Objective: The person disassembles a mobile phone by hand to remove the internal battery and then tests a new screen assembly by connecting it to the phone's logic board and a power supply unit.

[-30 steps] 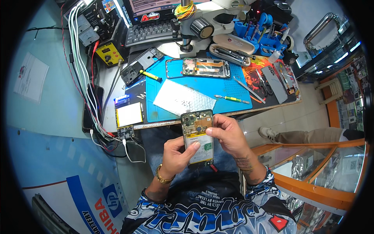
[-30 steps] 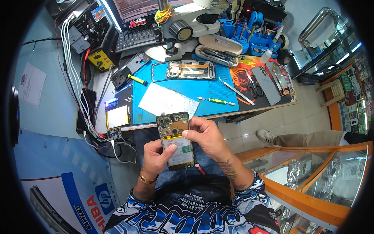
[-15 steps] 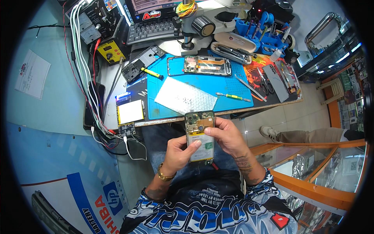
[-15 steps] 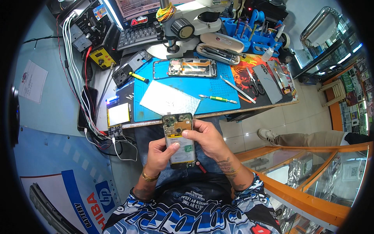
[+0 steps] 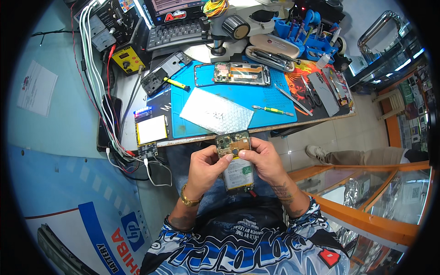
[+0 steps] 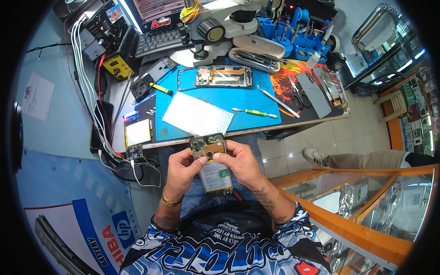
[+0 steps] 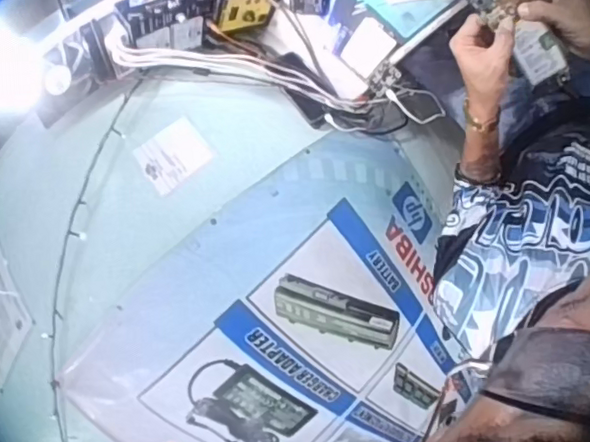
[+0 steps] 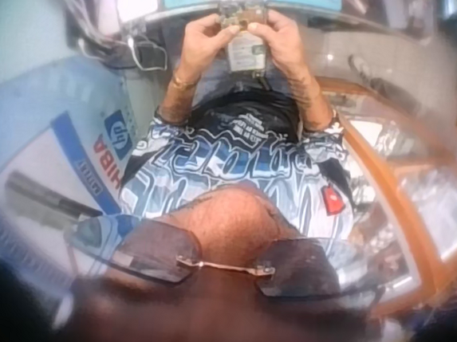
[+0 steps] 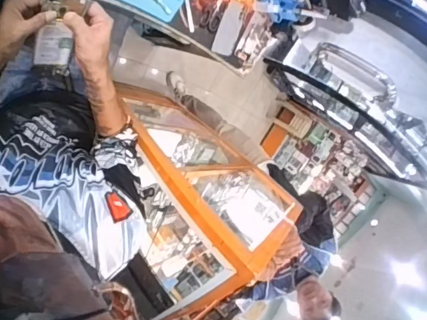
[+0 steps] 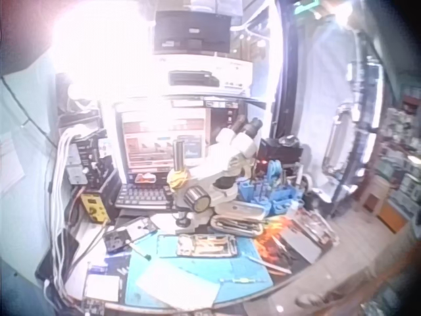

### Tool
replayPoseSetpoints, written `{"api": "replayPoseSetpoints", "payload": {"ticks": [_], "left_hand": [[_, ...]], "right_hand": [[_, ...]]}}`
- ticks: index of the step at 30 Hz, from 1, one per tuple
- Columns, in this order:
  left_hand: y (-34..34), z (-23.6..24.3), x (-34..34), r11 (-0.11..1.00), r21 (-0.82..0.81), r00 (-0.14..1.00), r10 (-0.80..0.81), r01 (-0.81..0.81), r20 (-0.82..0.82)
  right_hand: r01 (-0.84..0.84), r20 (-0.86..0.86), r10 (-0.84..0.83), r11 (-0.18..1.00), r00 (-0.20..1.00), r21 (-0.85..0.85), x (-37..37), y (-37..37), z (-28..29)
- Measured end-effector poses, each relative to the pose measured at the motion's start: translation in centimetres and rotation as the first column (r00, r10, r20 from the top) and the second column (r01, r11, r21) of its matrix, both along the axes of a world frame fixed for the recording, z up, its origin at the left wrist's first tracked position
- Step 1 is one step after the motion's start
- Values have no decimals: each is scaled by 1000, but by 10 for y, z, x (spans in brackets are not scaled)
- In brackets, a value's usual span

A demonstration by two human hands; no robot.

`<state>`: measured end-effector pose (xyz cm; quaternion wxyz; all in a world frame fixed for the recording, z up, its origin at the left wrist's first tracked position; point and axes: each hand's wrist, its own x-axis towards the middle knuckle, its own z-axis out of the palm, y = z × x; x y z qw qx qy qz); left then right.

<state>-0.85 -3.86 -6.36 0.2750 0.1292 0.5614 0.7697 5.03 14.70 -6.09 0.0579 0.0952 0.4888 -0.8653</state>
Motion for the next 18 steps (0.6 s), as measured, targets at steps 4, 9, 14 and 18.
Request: {"api": "replayPoseSetpoints", "payload": {"ticks": [4,9,14,18], "left_hand": [[4,0,0,1000,10,1000,27,-27,6],[4,0,1,999,-6,999,34,-34,16],[5,3,2,998,-57,999,36,-37,-24],[9,5,5,997,-36,997,60,-61,-48]], "right_hand": [[-28,-9,28,998,1000,58,1,2,-2],[-100,11,100,994,995,35,2,8,8],[-93,27,92,995,995,31,2,9,6],[-56,-17,56,998,998,16,1,8,-1]]}}
